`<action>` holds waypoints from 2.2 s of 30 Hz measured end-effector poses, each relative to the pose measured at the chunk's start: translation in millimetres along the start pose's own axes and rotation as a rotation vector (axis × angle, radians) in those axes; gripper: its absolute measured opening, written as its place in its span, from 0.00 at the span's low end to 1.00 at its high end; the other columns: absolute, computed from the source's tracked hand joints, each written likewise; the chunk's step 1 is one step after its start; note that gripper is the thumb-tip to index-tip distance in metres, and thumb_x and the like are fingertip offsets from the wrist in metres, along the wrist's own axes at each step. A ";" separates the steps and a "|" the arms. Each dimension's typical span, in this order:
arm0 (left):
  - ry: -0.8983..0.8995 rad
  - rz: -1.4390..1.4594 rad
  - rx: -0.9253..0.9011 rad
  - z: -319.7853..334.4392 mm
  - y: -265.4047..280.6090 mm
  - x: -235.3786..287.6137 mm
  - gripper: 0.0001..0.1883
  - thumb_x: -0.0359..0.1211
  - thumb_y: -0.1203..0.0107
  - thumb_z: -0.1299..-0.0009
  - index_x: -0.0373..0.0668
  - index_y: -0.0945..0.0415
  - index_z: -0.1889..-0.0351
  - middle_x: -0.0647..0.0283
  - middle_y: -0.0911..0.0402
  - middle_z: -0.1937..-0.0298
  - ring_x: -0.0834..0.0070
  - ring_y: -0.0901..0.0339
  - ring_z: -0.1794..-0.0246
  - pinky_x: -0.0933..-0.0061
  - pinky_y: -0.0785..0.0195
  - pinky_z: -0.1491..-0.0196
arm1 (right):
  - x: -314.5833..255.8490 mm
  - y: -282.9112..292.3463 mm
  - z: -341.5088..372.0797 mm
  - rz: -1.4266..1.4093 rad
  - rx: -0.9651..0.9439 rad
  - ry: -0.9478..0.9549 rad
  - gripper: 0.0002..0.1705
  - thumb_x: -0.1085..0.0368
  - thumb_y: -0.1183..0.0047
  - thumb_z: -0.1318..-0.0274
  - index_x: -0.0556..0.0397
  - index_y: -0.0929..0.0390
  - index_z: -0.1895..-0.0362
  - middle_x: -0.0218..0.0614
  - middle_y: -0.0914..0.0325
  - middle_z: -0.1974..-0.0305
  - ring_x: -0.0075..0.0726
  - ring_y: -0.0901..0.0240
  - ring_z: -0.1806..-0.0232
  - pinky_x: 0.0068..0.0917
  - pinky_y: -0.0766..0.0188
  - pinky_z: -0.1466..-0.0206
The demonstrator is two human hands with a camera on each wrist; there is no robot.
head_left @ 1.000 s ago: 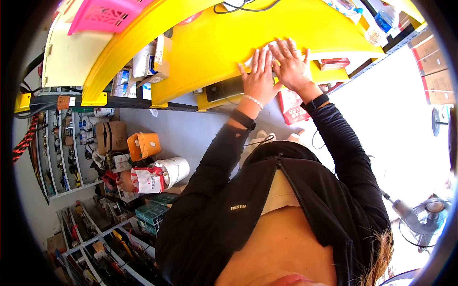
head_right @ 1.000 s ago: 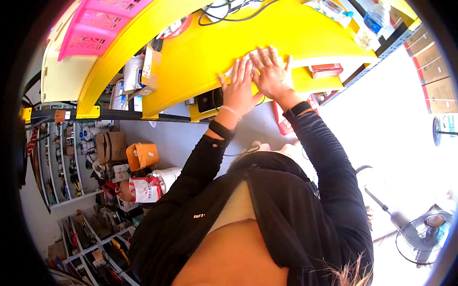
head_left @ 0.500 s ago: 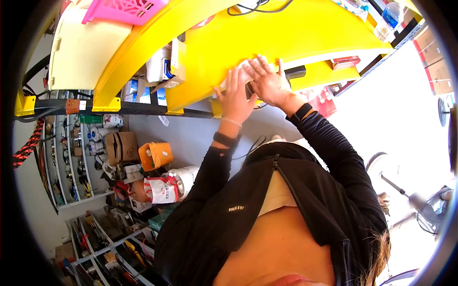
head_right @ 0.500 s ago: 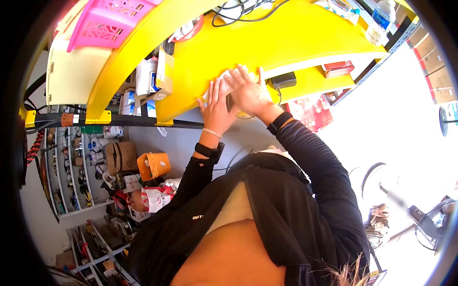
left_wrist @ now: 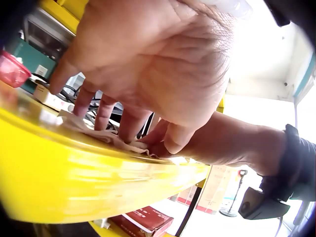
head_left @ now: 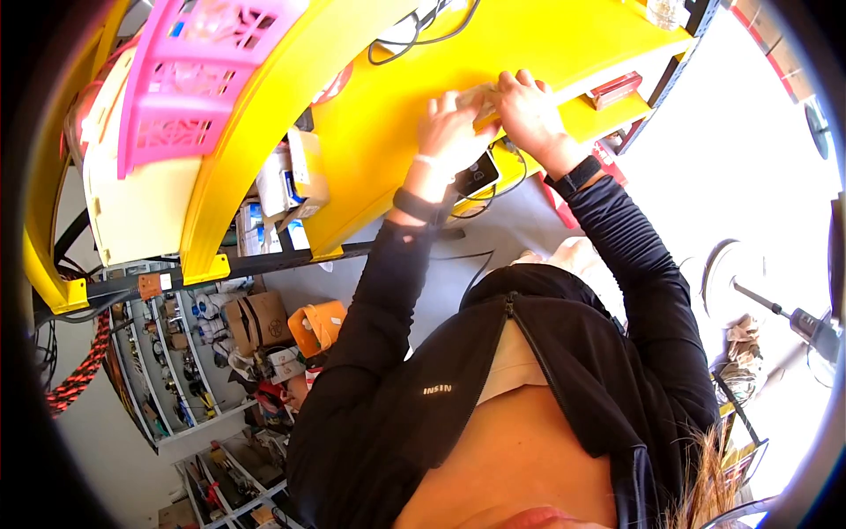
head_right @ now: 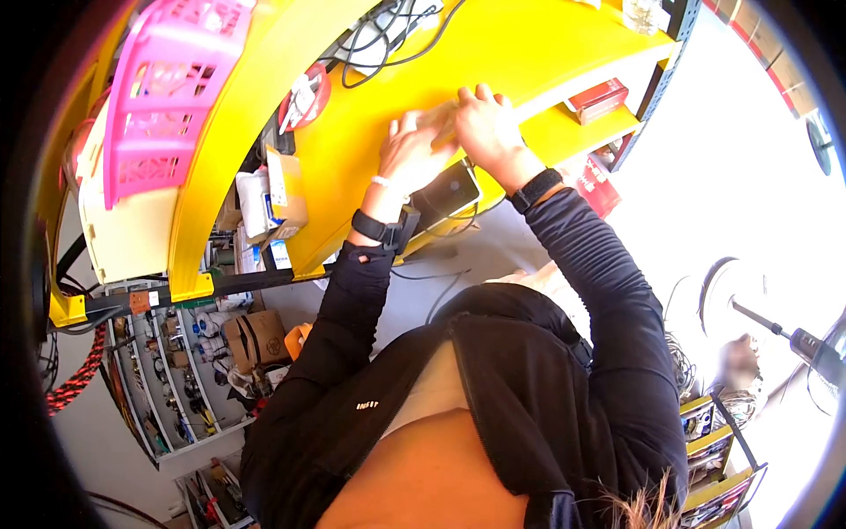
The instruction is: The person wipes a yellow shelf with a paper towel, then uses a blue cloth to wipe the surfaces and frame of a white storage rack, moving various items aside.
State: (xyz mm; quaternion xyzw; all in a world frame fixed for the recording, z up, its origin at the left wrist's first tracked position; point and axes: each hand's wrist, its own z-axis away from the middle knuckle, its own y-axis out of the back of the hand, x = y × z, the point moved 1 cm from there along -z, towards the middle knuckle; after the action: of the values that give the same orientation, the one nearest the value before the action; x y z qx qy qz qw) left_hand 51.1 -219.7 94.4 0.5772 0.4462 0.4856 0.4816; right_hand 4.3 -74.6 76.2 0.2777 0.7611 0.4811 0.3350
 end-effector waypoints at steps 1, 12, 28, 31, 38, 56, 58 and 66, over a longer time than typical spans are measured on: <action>0.063 -0.003 -0.032 -7.9 13.3 20.0 0.29 0.52 0.46 0.35 0.55 0.29 0.37 0.48 0.27 0.43 0.51 0.32 0.41 0.54 0.37 0.39 | 12.5 -1.6 -3.3 -0.036 -0.006 -0.020 0.13 0.64 0.45 0.56 0.48 0.16 0.63 0.32 0.26 0.53 0.40 0.33 0.47 0.40 0.29 0.49; 0.022 -0.128 0.238 -136.1 12.5 9.1 0.22 0.35 0.46 0.32 0.36 0.28 0.41 0.44 0.23 0.46 0.52 0.27 0.41 0.57 0.35 0.39 | 136.0 8.2 -20.9 -0.078 0.110 -0.093 0.27 0.53 0.48 0.45 0.54 0.25 0.44 0.40 0.31 0.39 0.46 0.39 0.34 0.62 0.43 0.35; 0.375 0.216 0.419 -124.7 58.4 -94.2 0.14 0.29 0.46 0.31 0.29 0.26 0.52 0.50 0.17 0.59 0.59 0.19 0.61 0.66 0.28 0.54 | 109.5 -7.2 -140.8 0.100 -0.412 -0.168 0.45 0.37 0.45 0.48 0.34 0.43 0.28 0.35 0.49 0.27 0.51 0.57 0.25 0.84 0.56 0.38; 0.379 0.211 0.375 -123.9 32.9 -141.4 0.11 0.28 0.46 0.30 0.29 0.25 0.54 0.55 0.17 0.64 0.70 0.19 0.67 0.73 0.28 0.60 | 65.9 -33.8 -179.3 0.121 -0.613 -0.227 0.45 0.39 0.45 0.44 0.36 0.45 0.27 0.34 0.50 0.25 0.54 0.53 0.26 0.79 0.55 0.34; 0.210 -0.014 0.411 -111.2 -1.5 -172.1 0.08 0.29 0.45 0.30 0.31 0.22 0.59 0.64 0.19 0.71 0.80 0.25 0.74 0.79 0.32 0.66 | 24.1 -39.5 -205.9 -0.099 -0.627 0.118 0.38 0.50 0.40 0.50 0.42 0.32 0.33 0.35 0.36 0.31 0.55 0.48 0.27 0.79 0.59 0.33; 0.133 0.321 0.188 -72.0 20.1 -46.3 0.14 0.31 0.37 0.37 0.36 0.22 0.54 0.49 0.20 0.54 0.58 0.21 0.52 0.63 0.28 0.48 | 122.1 31.8 -31.9 0.159 -0.404 0.245 0.28 0.46 0.64 0.31 0.22 0.41 0.29 0.25 0.53 0.24 0.40 0.62 0.21 0.76 0.63 0.31; -0.129 0.302 0.193 -66.1 11.2 11.5 0.21 0.33 0.37 0.36 0.35 0.26 0.47 0.47 0.22 0.48 0.53 0.24 0.46 0.63 0.31 0.43 | 157.3 19.1 -10.1 0.063 -0.150 -0.064 0.27 0.49 0.64 0.31 0.22 0.41 0.28 0.24 0.51 0.24 0.36 0.58 0.22 0.78 0.62 0.32; 0.062 0.102 -0.029 -65.2 -24.7 98.6 0.44 0.39 0.40 0.37 0.33 0.51 0.28 0.41 0.42 0.29 0.50 0.43 0.28 0.34 0.49 0.35 | 101.8 29.2 -0.9 0.040 -0.306 0.089 0.30 0.58 0.58 0.36 0.42 0.40 0.29 0.28 0.48 0.26 0.36 0.57 0.23 0.80 0.57 0.34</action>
State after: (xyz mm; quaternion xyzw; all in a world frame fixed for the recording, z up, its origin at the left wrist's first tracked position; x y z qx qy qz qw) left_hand -1.8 -111.4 87.1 0.5767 0.4238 0.5337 0.4505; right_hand -56.7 11.9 78.6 0.2168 0.6874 0.6098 0.3296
